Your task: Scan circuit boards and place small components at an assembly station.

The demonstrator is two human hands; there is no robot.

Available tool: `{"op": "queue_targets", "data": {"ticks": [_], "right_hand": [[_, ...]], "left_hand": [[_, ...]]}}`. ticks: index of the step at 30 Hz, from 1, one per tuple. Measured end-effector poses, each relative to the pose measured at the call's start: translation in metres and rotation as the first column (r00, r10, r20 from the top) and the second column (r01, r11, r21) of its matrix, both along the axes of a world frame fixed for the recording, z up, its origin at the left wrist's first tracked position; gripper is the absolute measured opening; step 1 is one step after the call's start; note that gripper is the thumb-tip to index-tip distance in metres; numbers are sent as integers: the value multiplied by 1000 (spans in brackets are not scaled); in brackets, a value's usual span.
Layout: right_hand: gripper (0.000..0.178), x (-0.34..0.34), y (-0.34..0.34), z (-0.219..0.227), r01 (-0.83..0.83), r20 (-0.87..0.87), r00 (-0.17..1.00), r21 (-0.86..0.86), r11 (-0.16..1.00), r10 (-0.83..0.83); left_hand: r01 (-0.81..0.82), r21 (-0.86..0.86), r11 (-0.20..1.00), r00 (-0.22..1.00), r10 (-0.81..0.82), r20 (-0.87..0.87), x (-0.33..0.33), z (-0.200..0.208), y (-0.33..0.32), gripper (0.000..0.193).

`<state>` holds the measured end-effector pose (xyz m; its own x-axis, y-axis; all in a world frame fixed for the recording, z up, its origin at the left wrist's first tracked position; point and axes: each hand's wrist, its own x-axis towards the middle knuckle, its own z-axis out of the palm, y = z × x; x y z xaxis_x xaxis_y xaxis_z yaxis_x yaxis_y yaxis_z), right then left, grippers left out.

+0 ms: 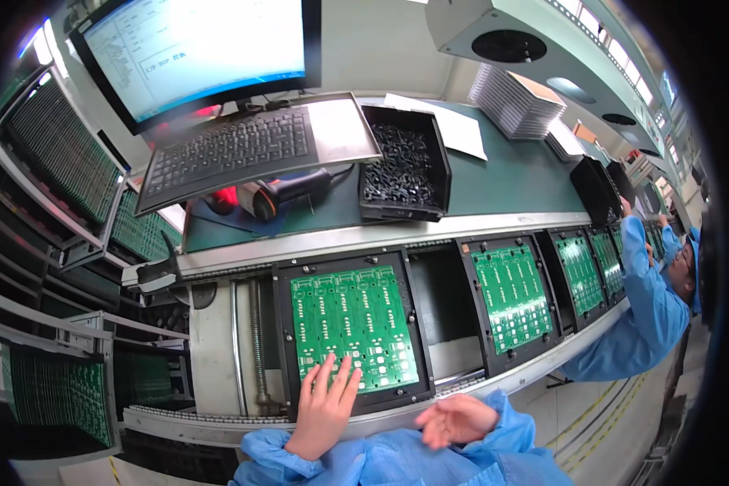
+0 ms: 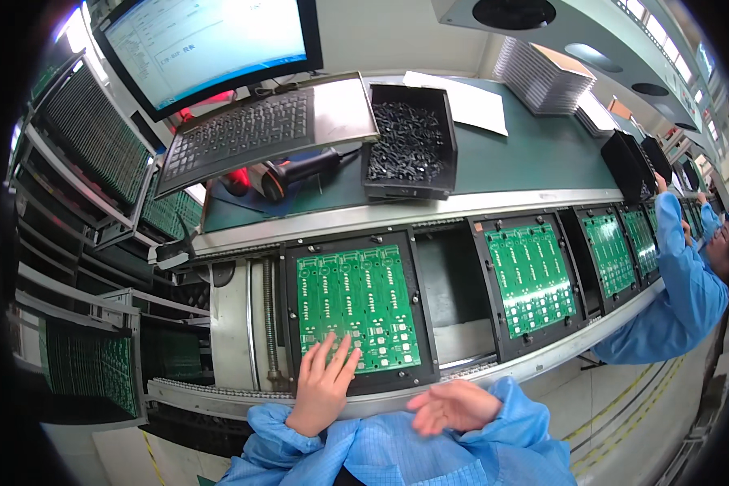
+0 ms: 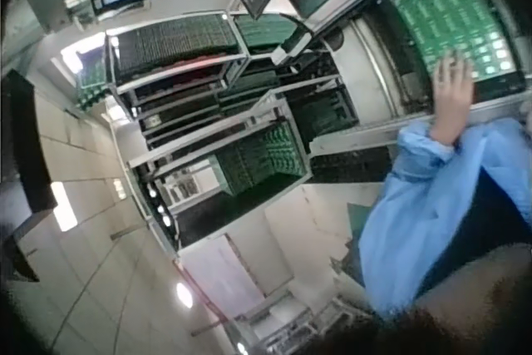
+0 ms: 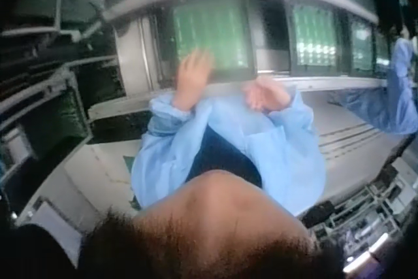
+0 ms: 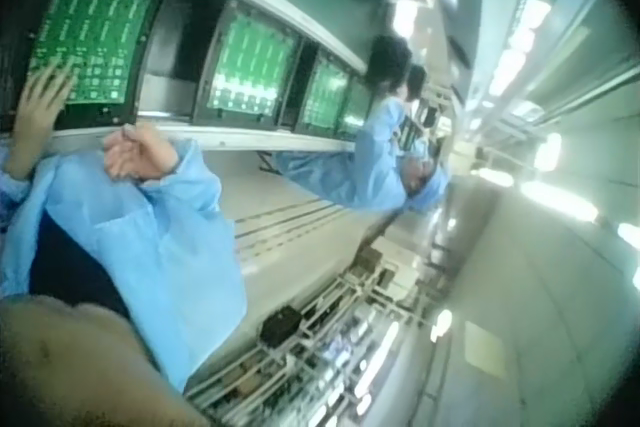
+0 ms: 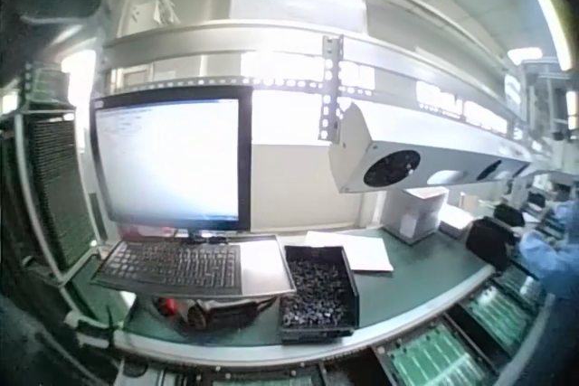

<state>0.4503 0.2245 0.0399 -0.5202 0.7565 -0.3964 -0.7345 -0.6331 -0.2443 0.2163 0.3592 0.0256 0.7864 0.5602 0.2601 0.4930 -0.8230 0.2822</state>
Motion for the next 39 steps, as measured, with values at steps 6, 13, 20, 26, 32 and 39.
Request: {"op": "queue_targets", "data": {"ticks": [6, 13, 20, 26, 32, 39], "right_hand": [[24, -13, 19, 13, 210, 754, 480, 398, 893, -448], [26, 0, 47, -5, -722, 657, -198, 404, 562, -728], [22, 14, 63, -8, -951, 468, -145, 177, 254, -871], [20, 30, 85, -19, -988, 203, 115, 122, -91, -973], [13, 32, 105, -11, -979, 436, 204, 92, -182, -877], [29, 32, 197, -9, -793, 413, -361, 336, 508, -836]], "left_hand": [[-28, -195, 980, 1000, 28, -5, 3, 2, 5, 35], [71, -257, 964, 997, -73, 2, -36, 20, 25, 42], [210, -144, 967, 976, -216, -27, -45, 20, 47, 20], [470, 125, 874, 880, -454, -137, -38, 14, 59, 10], [560, 21, 828, 818, -549, -173, -25, 26, 77, 9], [140, 181, 973, 957, -180, 226, 43, 8, 171, 10]]}}
